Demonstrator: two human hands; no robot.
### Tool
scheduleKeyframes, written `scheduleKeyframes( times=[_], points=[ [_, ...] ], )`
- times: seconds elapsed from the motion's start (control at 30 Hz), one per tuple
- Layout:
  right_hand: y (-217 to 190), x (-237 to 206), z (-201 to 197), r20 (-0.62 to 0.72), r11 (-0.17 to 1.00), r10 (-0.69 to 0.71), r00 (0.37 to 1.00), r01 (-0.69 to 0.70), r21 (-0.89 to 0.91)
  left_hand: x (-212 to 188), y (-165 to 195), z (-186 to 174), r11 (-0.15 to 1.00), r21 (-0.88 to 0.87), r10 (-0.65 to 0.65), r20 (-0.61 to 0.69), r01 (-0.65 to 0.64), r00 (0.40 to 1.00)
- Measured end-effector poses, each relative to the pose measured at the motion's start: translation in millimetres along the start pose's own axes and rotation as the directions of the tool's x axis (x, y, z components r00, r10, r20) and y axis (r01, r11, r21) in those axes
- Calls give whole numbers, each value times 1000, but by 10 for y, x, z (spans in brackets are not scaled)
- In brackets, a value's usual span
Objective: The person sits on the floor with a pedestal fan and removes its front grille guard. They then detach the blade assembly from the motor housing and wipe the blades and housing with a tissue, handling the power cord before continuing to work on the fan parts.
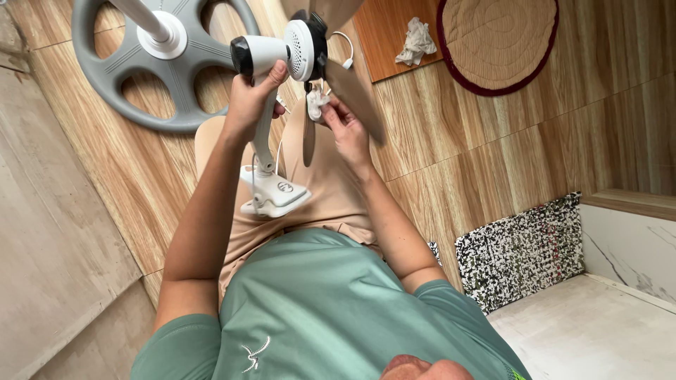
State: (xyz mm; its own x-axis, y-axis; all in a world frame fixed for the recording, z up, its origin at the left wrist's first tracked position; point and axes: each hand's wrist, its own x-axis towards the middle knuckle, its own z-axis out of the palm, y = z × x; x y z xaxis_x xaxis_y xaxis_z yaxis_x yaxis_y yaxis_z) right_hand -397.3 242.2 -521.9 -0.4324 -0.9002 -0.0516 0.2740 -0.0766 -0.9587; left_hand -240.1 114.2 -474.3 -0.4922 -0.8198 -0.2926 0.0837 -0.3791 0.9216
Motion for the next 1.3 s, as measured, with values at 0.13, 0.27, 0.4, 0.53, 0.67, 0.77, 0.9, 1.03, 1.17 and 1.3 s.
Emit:
scheduleKeyframes(
  times=[0.13,0.27,0.4,0.53,0.67,0.77,0.9,1.03,1.17,1.3],
  points=[
    [81,52,40,-84,996,-83,993,79,-40,74,11,-6,998,-53,-24,151,33,988],
    [92,117,119,-24,940,-299,954,291,-177,196,-65,-128,984,-148,-70,196,100,978],
    [-62,150,233,-80,915,-332,940,300,-270,232,-226,-328,893,-355,-134,377,277,916],
    [-316,128,396,-100,800,-443,891,342,-494,220,-291,-384,914,-352,-87,320,204,943],
    [-464,85,501,125,550,-627,769,552,-627,65,-291,-357,961,-274,124,299,-39,946],
    [-432,111,442,84,705,-482,872,443,-554,58,-300,-393,930,-359,43,315,77,948],
    [-168,193,267,1,943,-170,985,163,-289,213,-452,-472,887,-414,-49,358,206,933],
    [144,218,131,-74,971,-205,976,194,-137,298,-688,-463,986,-136,-64,206,94,976],
    [250,124,100,-154,972,-187,970,160,-174,200,-783,-247,942,128,295,120,-310,948],
    [151,-43,188,-175,932,-300,938,249,-262,-225,-445,64,753,364,548,115,-548,829]
  ],
)
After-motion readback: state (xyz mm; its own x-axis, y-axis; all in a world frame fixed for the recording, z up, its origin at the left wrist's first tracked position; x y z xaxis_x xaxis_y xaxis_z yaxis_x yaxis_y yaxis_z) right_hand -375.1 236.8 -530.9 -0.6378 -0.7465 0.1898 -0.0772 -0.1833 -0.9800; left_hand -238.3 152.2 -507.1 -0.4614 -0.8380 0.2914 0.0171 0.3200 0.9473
